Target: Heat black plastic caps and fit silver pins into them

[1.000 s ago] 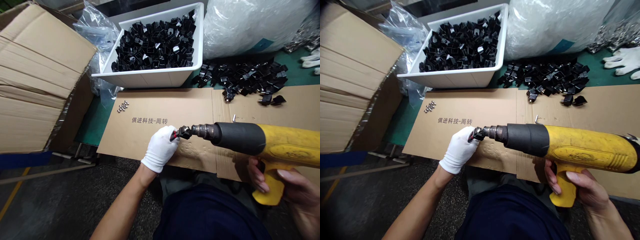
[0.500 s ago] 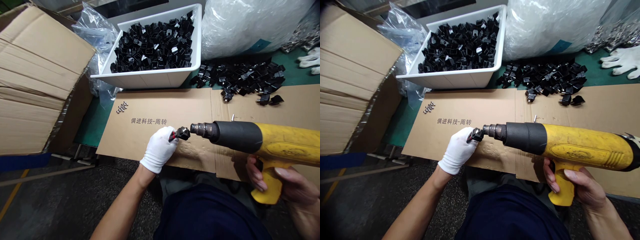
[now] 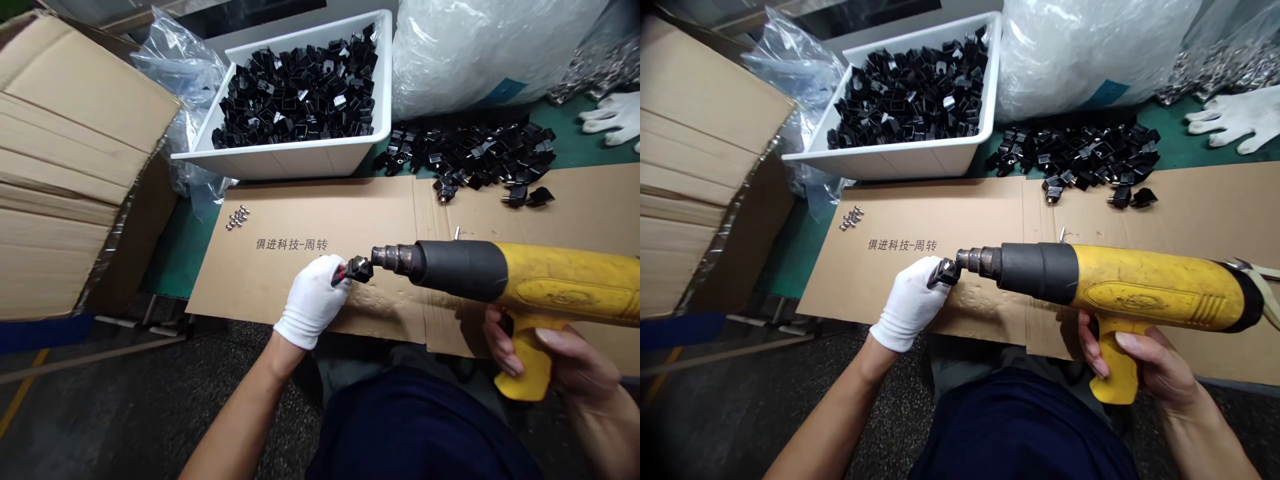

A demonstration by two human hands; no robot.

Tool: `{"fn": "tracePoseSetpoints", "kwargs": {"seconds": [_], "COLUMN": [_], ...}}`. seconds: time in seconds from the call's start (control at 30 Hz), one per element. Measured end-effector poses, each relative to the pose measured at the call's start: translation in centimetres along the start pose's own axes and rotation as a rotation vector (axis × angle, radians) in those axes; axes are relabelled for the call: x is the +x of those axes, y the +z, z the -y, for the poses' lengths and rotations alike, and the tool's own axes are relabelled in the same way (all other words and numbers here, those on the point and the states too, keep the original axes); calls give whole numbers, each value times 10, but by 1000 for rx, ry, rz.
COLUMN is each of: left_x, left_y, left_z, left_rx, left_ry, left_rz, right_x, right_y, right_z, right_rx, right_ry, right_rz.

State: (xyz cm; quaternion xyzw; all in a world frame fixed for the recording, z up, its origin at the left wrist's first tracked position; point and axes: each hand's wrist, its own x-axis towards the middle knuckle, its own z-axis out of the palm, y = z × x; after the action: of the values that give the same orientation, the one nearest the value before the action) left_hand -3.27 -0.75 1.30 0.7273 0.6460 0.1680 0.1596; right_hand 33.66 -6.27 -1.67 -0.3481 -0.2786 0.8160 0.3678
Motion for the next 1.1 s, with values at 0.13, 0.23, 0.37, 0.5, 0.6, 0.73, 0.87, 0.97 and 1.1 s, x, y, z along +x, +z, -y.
{"fn": "tracePoseSetpoints", "kwargs": {"seconds": [0.13,0.23,0.37,0.5,0.6,0.73,0.87,0.97,1.1], "left_x": [0,1,1,1,1,0,0,-1,-1], "left_y": [0,0,0,-1,-1,0,-1,-1,-1], "left_z": [0,1,1,0,1,1,1,1,1], "left_rx": [1,-8,-7,-12,-5,-4,-6,-5,-4], "left_ry": [11,25,26,24,24,26,31,39,51], "left_rz": [-24,-46,-44,-28,-17,-12,-18,-21,-23], "right_x": [-1,-2,-2,0,0,1,2,3,1], "right_y": [-2,-4,-3,4,8,10,10,9,7], "right_z": [-2,-4,-4,0,2,3,3,3,2], "right_rx": [16,30,25,15,22,15,7,2,-5], "right_ry": [-10,-8,-25,-25,-4,-14,-7,3,1], "right_rz": [13,16,5,-17,-30,-37,-51,-40,-39]}}
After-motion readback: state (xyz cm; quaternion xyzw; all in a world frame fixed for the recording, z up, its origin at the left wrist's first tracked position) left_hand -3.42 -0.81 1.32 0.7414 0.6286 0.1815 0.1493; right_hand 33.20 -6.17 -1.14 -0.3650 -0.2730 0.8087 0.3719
